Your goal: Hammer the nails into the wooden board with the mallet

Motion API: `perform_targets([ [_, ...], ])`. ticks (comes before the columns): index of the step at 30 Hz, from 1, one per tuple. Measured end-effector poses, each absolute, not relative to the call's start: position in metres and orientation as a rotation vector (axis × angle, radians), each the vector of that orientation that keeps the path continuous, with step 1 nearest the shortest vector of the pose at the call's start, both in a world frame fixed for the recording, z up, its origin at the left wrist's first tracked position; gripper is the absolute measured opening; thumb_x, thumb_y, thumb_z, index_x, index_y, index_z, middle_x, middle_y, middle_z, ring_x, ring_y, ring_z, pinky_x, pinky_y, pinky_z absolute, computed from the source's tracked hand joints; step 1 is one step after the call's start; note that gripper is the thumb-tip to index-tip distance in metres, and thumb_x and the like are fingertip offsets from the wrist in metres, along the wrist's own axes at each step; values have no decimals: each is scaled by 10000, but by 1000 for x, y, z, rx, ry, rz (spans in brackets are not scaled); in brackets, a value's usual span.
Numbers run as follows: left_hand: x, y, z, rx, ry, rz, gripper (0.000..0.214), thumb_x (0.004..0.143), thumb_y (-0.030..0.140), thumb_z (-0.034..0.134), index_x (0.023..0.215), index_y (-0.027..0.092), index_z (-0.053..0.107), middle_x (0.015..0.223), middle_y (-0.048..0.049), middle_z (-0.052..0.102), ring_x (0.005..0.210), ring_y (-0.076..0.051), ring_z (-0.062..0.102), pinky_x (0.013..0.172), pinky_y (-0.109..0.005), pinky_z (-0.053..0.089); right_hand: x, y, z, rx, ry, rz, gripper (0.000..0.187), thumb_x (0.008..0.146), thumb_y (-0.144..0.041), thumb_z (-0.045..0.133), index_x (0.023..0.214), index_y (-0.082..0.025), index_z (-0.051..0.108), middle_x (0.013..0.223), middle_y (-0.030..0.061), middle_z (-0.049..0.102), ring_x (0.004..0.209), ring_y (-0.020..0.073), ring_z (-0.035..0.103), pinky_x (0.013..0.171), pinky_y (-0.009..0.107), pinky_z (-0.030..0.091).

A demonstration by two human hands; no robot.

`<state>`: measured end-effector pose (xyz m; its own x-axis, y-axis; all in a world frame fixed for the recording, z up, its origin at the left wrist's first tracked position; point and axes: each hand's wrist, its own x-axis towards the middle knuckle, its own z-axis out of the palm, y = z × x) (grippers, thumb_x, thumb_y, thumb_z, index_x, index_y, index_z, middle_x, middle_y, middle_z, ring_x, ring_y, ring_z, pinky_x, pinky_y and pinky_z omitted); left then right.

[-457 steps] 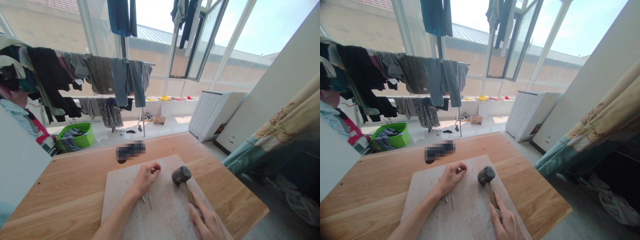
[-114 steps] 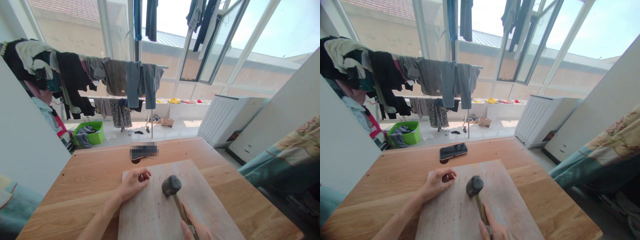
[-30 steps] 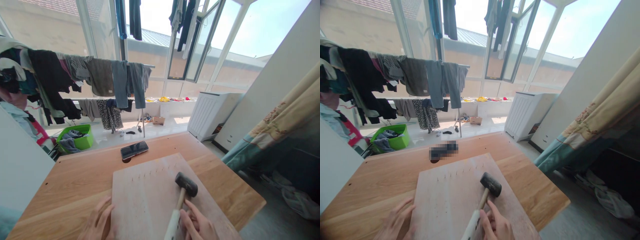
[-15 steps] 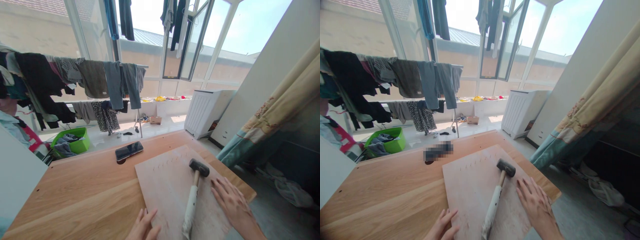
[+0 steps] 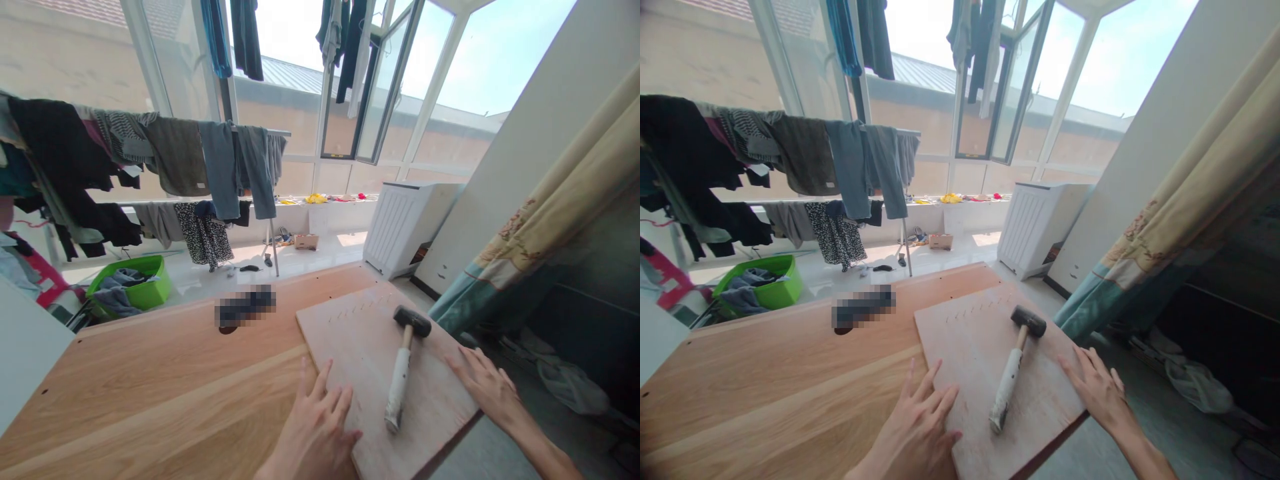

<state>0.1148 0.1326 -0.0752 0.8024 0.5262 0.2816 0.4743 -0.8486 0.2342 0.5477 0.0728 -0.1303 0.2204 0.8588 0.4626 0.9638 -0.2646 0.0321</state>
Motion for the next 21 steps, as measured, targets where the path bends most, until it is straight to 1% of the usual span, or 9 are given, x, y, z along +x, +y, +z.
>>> perform_targets([
  [3,79,129,-74,2967,837,665,508,957,489,599,1345,162,583,1146,-69,770,1366,-365,536,1251,-652,143,525,50,-141,-2144,-1932,-518,618,948,-158,227,1097,-299,810,1328,158,712,1325,410,552,967,705,451],
  [6,24,124,-72,3097,894,865,353,953,399,625,1223,171,648,1018,-18,800,1201,-280,672,1296,-516,105,487,33,-133,-2004,-2070,-425,483,1015,-312,301,1113,-283,773,1286,125,728,1300,386,576,1031,676,441],
  [8,-16,119,-73,3118,946,941,245,944,319,630,1160,211,673,964,5,806,1161,-255,695,1269,-453,257,457,36,-113,-1964,-2058,-288,367,1005,-450,436,1095,-282,750,1171,100,762,1225,360,627,1059,616,456],
  [9,-35,117,-74,3087,982,945,193,941,290,623,1119,244,685,965,14,805,1156,-249,699,1205,-418,384,441,44,-100,-1949,-2024,-217,343,999,-481,471,1065,-280,741,1115,93,767,1185,347,647,1047,585,477],
  [11,-63,115,-74,2901,1133,969,165,959,308,593,1084,272,694,958,4,797,1057,-230,736,982,-327,573,409,72,-69,-1892,-1944,-31,353,1032,-452,431,1098,-245,710,1134,117,731,1117,300,674,1004,500,530],
  [13,-75,122,-72,2650,1303,978,188,977,353,569,1095,277,694,940,-7,780,910,-202,757,788,-265,618,379,113,-43,-1809,-1958,167,356,1066,-366,364,1169,-230,677,1146,123,708,1052,262,694,932,438,563],
  [16,-67,150,-67,2349,1475,965,269,969,398,575,1183,266,671,985,-12,751,750,-167,730,740,-270,611,343,183,-21,-1721,-2106,270,289,1055,-287,425,1199,-224,666,1124,90,707,910,200,714,853,369,589],
  [18,-52,177,-65,2227,1465,981,344,936,410,602,1235,245,652,994,-23,753,648,-154,682,704,-295,603,324,222,-16,-1680,-2241,321,195,1002,-263,578,1150,-193,684,1182,89,693,1003,208,695,936,405,566],
  [21,-37,213,-71,2054,1345,968,345,908,355,614,1222,222,666,1031,-49,789,711,-175,709,692,-297,598,305,254,-14,-1634,-2453,419,242,976,-322,666,1167,-175,674,1187,70,706,1000,217,702,875,432,595],
])
